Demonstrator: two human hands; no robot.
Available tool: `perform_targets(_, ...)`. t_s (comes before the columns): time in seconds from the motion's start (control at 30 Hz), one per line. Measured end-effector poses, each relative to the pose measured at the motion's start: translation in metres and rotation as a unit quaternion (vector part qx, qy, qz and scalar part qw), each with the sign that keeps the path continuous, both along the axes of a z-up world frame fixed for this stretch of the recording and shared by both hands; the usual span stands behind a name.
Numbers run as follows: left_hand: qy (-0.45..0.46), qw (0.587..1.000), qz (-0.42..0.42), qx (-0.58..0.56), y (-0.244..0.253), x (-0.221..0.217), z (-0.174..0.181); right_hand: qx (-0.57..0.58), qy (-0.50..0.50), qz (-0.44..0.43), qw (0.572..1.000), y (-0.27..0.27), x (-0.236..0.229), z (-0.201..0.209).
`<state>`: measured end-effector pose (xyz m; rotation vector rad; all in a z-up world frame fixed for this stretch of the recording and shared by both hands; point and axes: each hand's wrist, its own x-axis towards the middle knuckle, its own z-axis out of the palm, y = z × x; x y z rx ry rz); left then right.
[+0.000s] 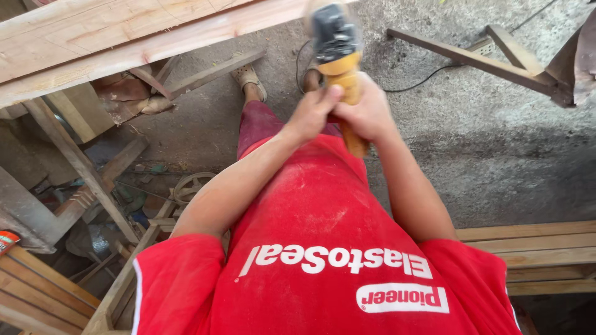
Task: The person uses a handheld electric sander to smooth the surface of a long wooden plank resting on a workbench. They move the sander back and forth along the plank's length, occasionally repositioning the wood with their left hand to reach different sections.
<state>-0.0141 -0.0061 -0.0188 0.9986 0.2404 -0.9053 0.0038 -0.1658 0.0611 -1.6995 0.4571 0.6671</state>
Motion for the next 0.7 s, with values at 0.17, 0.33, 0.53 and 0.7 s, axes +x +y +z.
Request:
perform_targets(0.17,-0.052,0.985,-0.106,0.127,-0.054,0.026,0.003,0.025,-0.008,-0.079,0.997,-0.034,0.001,0.005)
perform_targets(0.33,-0.135,0.967,-0.078,0.2,0.006,0.017,0.008,0.084,0.003,-0.009,0.996,0.02,0.016,0.0)
perform_targets(0.53,-0.009,0.983,0.181,0.039,0.124,-0.025,0.004,-0.001,-0.001,0.224,0.974,0.139,0.043,-0.002)
perform_targets(0.7,0.057,0.955,0.29,0.03,0.188,-0.047,0.008,-0.084,-0.03,0.363,0.928,0.214,0.058,-0.012)
